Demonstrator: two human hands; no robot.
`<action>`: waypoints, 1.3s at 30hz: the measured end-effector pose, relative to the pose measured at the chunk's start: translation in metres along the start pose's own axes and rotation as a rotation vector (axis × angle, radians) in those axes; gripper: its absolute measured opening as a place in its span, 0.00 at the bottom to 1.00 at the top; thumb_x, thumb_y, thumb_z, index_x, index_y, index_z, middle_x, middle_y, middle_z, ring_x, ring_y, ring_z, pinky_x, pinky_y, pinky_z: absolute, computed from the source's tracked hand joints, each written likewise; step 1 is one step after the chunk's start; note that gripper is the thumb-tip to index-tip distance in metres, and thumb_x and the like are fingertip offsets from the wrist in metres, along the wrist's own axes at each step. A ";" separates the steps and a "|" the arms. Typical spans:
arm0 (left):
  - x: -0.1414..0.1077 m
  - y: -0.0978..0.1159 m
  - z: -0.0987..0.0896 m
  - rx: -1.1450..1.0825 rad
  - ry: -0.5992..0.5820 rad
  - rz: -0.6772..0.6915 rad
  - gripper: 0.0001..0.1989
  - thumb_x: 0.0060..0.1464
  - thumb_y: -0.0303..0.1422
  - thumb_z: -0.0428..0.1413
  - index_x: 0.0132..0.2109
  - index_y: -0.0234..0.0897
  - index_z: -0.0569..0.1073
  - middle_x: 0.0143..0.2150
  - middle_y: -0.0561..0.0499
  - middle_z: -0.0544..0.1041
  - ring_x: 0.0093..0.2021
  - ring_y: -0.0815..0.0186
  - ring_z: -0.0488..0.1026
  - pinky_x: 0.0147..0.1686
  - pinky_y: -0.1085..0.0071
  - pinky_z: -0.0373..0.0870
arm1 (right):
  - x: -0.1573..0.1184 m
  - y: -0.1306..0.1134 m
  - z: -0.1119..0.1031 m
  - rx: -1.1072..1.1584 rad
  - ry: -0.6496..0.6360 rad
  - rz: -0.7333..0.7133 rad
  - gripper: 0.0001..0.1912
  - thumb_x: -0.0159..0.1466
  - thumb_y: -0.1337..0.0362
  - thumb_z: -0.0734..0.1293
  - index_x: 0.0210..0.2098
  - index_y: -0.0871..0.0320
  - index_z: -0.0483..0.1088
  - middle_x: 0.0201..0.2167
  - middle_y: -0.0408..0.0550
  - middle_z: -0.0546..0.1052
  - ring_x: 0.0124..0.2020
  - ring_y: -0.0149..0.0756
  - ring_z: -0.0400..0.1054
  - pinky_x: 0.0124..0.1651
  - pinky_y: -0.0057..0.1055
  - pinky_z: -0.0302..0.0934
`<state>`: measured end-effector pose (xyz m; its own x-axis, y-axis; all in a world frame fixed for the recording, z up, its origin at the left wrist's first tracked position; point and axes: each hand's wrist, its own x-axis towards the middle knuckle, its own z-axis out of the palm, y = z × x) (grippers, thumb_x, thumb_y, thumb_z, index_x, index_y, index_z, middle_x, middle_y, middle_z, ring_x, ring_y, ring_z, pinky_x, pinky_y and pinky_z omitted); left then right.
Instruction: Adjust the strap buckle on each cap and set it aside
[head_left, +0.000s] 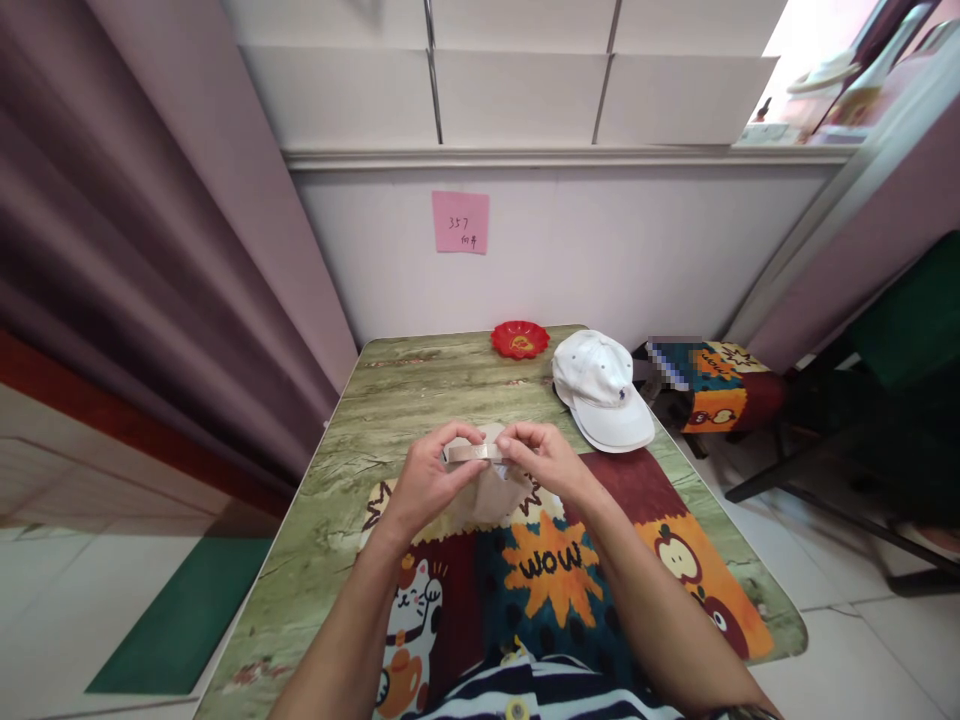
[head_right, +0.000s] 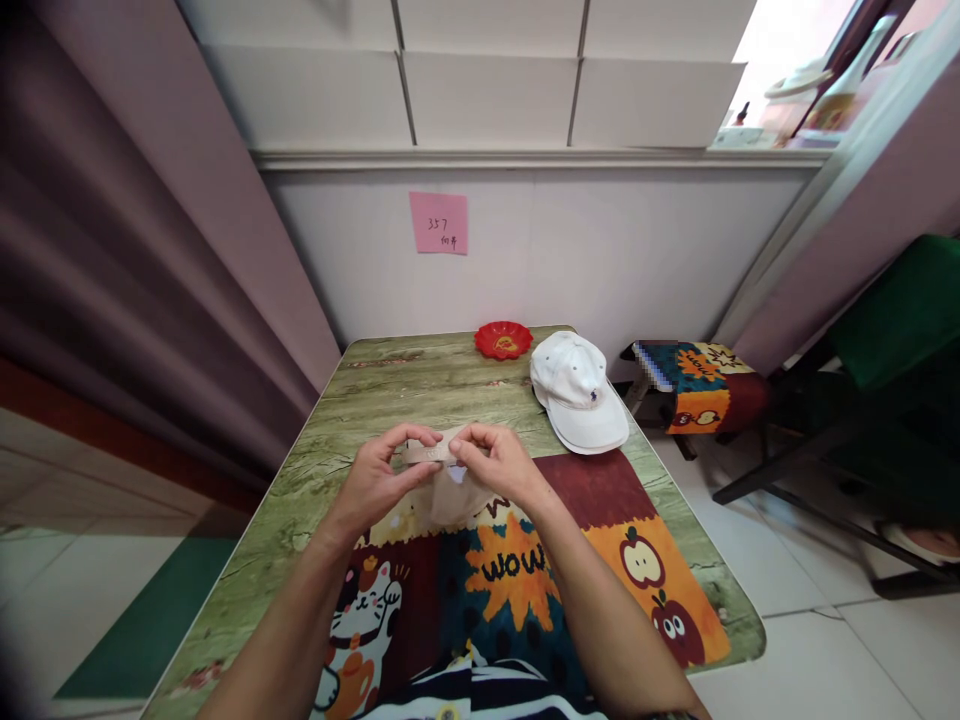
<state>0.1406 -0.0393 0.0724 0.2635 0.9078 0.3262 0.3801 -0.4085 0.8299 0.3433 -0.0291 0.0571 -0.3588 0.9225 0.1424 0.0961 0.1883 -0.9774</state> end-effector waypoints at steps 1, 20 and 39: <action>0.000 -0.003 -0.001 -0.035 -0.012 -0.019 0.08 0.52 0.31 0.62 0.40 0.39 0.75 0.42 0.49 0.79 0.45 0.60 0.75 0.48 0.66 0.68 | 0.000 0.001 -0.002 -0.006 0.005 -0.016 0.20 0.66 0.49 0.63 0.32 0.60 0.75 0.26 0.44 0.74 0.28 0.31 0.64 0.32 0.26 0.57; 0.006 -0.029 -0.019 -0.416 -0.046 -0.216 0.16 0.41 0.35 0.70 0.36 0.35 0.74 0.35 0.50 0.77 0.36 0.65 0.74 0.37 0.71 0.71 | 0.011 0.021 -0.004 0.221 -0.105 0.011 0.20 0.63 0.48 0.67 0.27 0.58 0.69 0.24 0.41 0.73 0.25 0.28 0.63 0.33 0.26 0.58; 0.002 -0.026 -0.009 -0.438 -0.188 -0.243 0.16 0.43 0.34 0.69 0.38 0.34 0.74 0.33 0.53 0.74 0.33 0.68 0.69 0.34 0.73 0.64 | 0.008 0.017 0.005 0.079 -0.131 0.077 0.16 0.62 0.53 0.68 0.30 0.61 0.73 0.18 0.38 0.65 0.20 0.25 0.55 0.24 0.24 0.48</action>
<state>0.1237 -0.0255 0.0552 0.3839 0.9221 0.0479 0.0547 -0.0745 0.9957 0.3372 -0.0205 0.0406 -0.4720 0.8802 0.0504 0.0568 0.0873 -0.9946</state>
